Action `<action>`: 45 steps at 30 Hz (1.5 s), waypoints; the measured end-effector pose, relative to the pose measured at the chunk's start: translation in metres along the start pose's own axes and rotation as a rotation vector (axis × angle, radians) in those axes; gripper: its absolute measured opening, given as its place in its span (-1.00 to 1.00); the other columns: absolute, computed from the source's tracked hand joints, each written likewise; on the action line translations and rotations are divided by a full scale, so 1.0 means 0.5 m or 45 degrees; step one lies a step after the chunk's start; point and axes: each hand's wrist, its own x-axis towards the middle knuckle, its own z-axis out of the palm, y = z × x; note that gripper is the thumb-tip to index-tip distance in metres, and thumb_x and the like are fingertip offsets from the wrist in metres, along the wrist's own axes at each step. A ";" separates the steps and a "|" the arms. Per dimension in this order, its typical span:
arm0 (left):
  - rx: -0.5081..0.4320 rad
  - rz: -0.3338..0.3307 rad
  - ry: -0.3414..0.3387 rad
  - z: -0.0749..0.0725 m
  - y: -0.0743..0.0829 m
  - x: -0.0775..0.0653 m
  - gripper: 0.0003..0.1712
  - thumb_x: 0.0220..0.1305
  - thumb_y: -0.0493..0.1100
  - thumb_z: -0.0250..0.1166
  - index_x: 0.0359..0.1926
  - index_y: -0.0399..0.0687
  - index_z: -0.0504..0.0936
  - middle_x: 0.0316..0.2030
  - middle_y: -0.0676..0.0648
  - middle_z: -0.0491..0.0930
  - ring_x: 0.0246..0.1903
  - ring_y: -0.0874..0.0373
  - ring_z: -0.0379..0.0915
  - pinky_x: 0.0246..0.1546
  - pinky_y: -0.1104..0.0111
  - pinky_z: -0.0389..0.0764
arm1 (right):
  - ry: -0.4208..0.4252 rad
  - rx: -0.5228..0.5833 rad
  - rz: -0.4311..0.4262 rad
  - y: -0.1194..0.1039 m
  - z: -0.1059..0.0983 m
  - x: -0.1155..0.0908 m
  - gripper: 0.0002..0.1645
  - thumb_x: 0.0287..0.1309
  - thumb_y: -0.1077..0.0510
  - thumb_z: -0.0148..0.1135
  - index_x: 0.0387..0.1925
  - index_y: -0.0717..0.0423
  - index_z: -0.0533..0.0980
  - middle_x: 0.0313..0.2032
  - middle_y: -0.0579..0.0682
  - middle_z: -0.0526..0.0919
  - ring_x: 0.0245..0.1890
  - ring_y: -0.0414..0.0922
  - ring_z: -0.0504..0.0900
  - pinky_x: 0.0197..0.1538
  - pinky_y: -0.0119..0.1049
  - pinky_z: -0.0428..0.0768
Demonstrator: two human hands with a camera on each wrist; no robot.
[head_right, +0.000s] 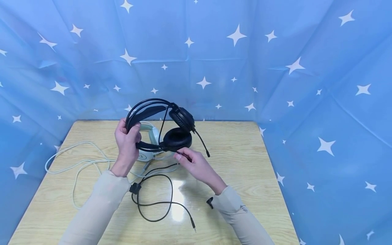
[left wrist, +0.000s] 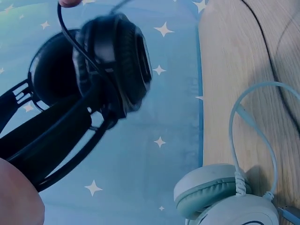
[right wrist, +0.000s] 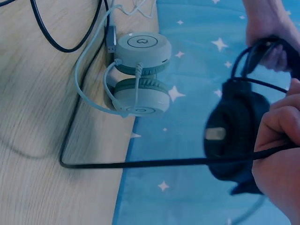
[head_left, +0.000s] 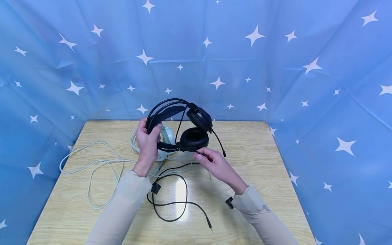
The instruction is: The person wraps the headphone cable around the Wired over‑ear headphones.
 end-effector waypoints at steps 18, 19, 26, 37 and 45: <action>0.190 0.184 0.079 -0.032 0.002 0.008 -0.88 0.14 -0.29 0.30 -0.31 -0.02 0.55 -0.65 0.11 0.40 -0.74 0.31 0.24 -0.71 0.52 0.26 | 0.024 0.011 -0.049 -0.018 -0.061 -0.043 -0.76 0.50 0.20 0.10 -0.05 0.21 0.65 -0.48 -0.09 0.49 -0.54 -0.22 0.40 -0.48 -0.30 0.46; 0.200 0.196 0.080 -0.033 0.003 0.008 -0.88 0.14 -0.29 0.30 -0.30 -0.02 0.55 -0.64 0.10 0.41 -0.73 0.30 0.25 -0.70 0.52 0.27 | 0.027 -0.017 -0.043 -0.018 -0.067 -0.045 -0.77 0.49 0.20 0.11 -0.05 0.19 0.67 -0.43 -0.08 0.56 -0.52 -0.22 0.43 -0.46 -0.30 0.49; 0.244 0.245 0.043 -0.037 0.008 0.013 -0.89 0.16 -0.28 0.31 -0.29 -0.01 0.57 -0.64 0.07 0.41 -0.69 0.27 0.28 -0.65 0.49 0.31 | 0.065 -0.085 -0.038 -0.015 -0.108 -0.053 -0.80 0.42 0.25 0.22 -0.07 0.13 0.72 -0.20 -0.08 0.77 -0.49 -0.23 0.50 -0.46 -0.34 0.49; 0.378 0.349 -0.002 -0.046 0.002 0.015 -0.77 0.15 -0.22 0.34 -0.28 -0.31 0.54 -0.50 0.11 0.51 -0.50 0.27 0.38 -0.44 0.46 0.39 | 0.138 -0.208 -0.027 0.000 -0.137 -0.062 -0.84 0.41 0.19 0.28 -0.08 0.02 0.73 -0.35 -0.10 0.73 -0.51 -0.17 0.56 -0.47 -0.32 0.52; 0.540 0.353 0.003 -0.044 -0.004 0.010 -0.64 0.10 -0.14 0.38 -0.26 -0.37 0.52 -0.44 0.16 0.55 -0.44 0.27 0.40 -0.39 0.45 0.39 | 0.454 -0.694 -0.383 0.008 -0.172 -0.063 -0.81 0.14 0.32 0.49 -0.24 0.00 0.73 -0.40 -0.18 0.72 -0.55 -0.31 0.52 -0.48 -0.50 0.45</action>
